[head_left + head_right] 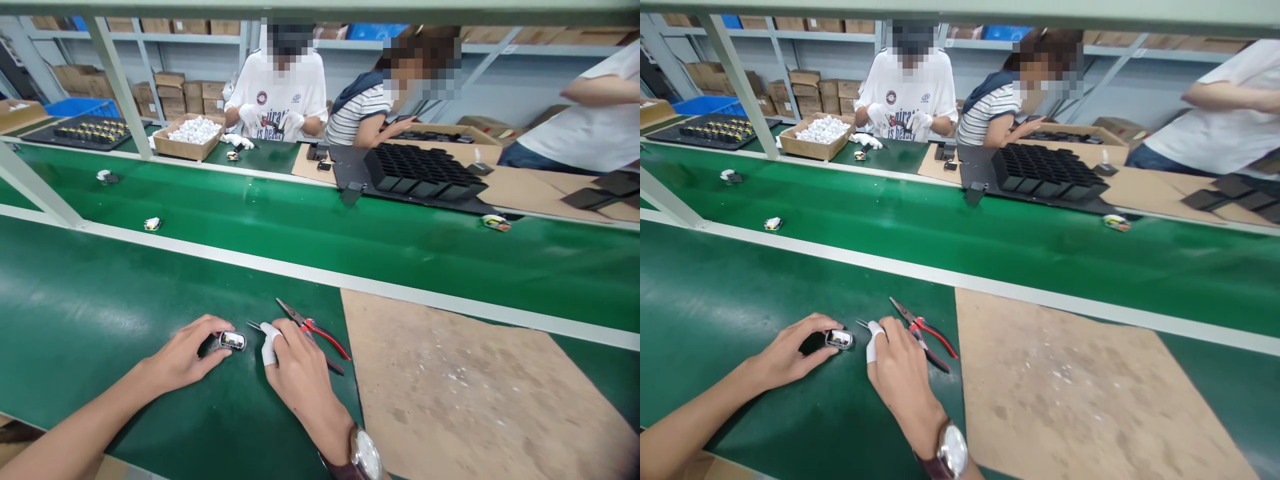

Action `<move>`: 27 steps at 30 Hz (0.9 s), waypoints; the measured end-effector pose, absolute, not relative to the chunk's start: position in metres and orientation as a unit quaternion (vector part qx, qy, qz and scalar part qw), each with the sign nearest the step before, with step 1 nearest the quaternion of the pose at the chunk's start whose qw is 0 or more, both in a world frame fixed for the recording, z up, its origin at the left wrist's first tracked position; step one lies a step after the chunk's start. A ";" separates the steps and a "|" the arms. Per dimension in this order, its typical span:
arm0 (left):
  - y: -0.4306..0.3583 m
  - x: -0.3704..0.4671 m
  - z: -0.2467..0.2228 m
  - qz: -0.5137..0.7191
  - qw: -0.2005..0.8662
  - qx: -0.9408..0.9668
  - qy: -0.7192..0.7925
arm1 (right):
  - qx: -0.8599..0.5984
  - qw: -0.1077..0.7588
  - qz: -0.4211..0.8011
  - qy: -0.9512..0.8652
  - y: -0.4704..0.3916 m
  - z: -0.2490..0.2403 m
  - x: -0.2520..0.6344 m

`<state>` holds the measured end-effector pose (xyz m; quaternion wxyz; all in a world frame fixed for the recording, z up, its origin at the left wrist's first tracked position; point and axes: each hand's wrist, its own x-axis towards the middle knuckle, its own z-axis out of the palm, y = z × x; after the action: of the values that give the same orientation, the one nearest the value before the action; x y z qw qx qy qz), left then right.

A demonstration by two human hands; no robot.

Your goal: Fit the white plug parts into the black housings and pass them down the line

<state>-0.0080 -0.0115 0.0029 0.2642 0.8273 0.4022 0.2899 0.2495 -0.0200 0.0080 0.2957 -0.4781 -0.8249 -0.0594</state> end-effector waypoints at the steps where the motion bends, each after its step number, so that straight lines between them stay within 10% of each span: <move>1: -0.010 -0.008 0.003 0.293 0.264 0.831 0.392 | -0.484 0.269 -0.069 -0.830 -0.019 0.005 0.250; 27: -0.014 -0.006 -0.009 0.323 0.292 0.810 0.392 | -0.351 0.279 0.154 -0.880 -0.024 0.018 0.240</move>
<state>-0.0057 -0.0143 -0.0086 0.2922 0.8103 0.3923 0.3227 0.2395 -0.0241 0.0175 0.2789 -0.3512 -0.8804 0.1540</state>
